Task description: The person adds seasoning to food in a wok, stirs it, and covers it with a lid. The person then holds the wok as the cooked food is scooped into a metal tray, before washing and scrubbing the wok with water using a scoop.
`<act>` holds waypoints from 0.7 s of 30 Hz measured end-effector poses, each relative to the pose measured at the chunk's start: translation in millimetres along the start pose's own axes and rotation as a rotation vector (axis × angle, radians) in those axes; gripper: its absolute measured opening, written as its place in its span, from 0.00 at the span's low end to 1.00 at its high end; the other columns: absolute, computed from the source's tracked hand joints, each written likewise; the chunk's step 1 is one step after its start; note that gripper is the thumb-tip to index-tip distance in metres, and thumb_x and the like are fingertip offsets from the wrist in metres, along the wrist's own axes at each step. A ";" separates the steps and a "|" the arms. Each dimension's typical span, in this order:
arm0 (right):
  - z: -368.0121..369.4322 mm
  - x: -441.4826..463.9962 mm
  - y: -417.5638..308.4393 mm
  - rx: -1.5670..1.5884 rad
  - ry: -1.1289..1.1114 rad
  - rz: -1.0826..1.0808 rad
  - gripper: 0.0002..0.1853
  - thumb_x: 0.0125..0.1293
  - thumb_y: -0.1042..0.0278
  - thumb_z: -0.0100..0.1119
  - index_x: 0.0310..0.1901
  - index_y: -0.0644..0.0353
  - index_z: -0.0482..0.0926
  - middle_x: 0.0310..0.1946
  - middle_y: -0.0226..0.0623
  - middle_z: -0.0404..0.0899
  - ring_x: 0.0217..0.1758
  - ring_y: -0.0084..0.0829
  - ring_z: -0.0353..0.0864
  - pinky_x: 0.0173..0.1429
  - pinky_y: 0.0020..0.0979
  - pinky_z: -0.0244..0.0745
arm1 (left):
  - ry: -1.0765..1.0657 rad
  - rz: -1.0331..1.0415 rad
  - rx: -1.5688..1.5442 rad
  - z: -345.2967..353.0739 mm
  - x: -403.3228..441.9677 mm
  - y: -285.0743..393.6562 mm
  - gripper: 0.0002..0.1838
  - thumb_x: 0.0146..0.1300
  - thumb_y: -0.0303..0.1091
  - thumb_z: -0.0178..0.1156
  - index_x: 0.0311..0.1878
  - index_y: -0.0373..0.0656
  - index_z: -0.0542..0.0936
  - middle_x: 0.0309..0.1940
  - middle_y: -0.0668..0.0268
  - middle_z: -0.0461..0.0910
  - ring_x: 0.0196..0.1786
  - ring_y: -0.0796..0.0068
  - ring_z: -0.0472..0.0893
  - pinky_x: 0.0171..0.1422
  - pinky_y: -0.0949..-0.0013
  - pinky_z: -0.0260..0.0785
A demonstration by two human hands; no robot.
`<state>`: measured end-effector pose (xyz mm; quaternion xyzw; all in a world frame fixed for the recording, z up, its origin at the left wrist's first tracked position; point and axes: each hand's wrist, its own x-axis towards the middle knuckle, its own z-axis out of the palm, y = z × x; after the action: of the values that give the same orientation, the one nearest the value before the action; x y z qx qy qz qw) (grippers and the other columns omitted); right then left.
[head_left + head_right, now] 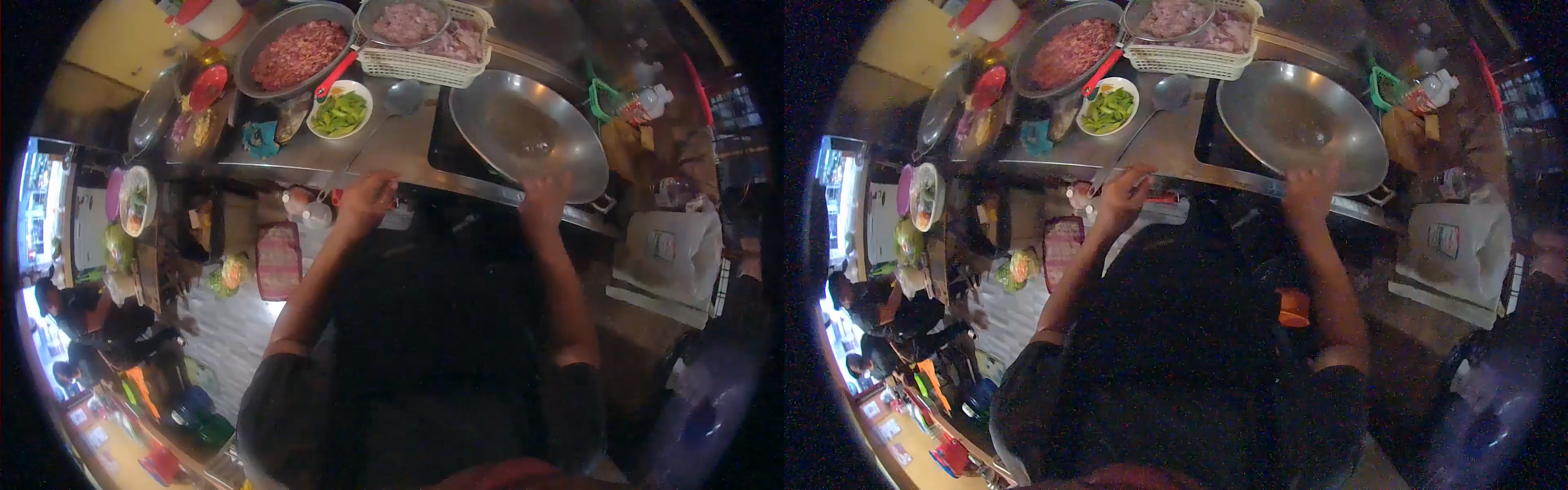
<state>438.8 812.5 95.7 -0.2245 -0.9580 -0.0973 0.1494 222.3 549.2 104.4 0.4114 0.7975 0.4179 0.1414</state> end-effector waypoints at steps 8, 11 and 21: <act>-71.8 41.0 61.6 0.040 0.203 -0.078 0.09 0.46 0.78 0.53 0.29 0.53 0.78 0.30 0.31 0.77 0.41 0.35 0.77 0.65 0.59 0.49 | 0.009 0.092 -0.115 7.8 15.7 17.8 0.10 0.61 0.33 0.55 0.44 0.41 0.78 0.38 0.58 0.79 0.33 0.63 0.78 0.39 0.67 0.70; -95.1 68.0 90.5 0.019 0.114 -0.023 0.10 0.47 0.78 0.54 0.31 0.51 0.79 0.32 0.32 0.78 0.42 0.34 0.78 0.66 0.59 0.48 | -0.035 0.077 -0.085 12.2 18.5 12.9 0.11 0.62 0.34 0.55 0.45 0.41 0.78 0.41 0.57 0.78 0.39 0.61 0.79 0.44 0.66 0.70; -134.1 155.6 144.1 0.537 -0.115 0.049 0.06 0.61 0.75 0.53 0.39 0.59 0.76 0.32 0.30 0.77 0.39 0.23 0.72 0.49 0.27 0.67 | -0.072 -0.232 -0.144 -10.6 1.2 12.3 0.15 0.63 0.38 0.54 0.49 0.42 0.77 0.45 0.54 0.78 0.46 0.59 0.79 0.51 0.64 0.69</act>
<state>404.5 967.7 289.7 -0.2050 -0.9508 0.1767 0.1512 222.1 548.1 120.6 0.3201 0.8022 0.4398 0.2463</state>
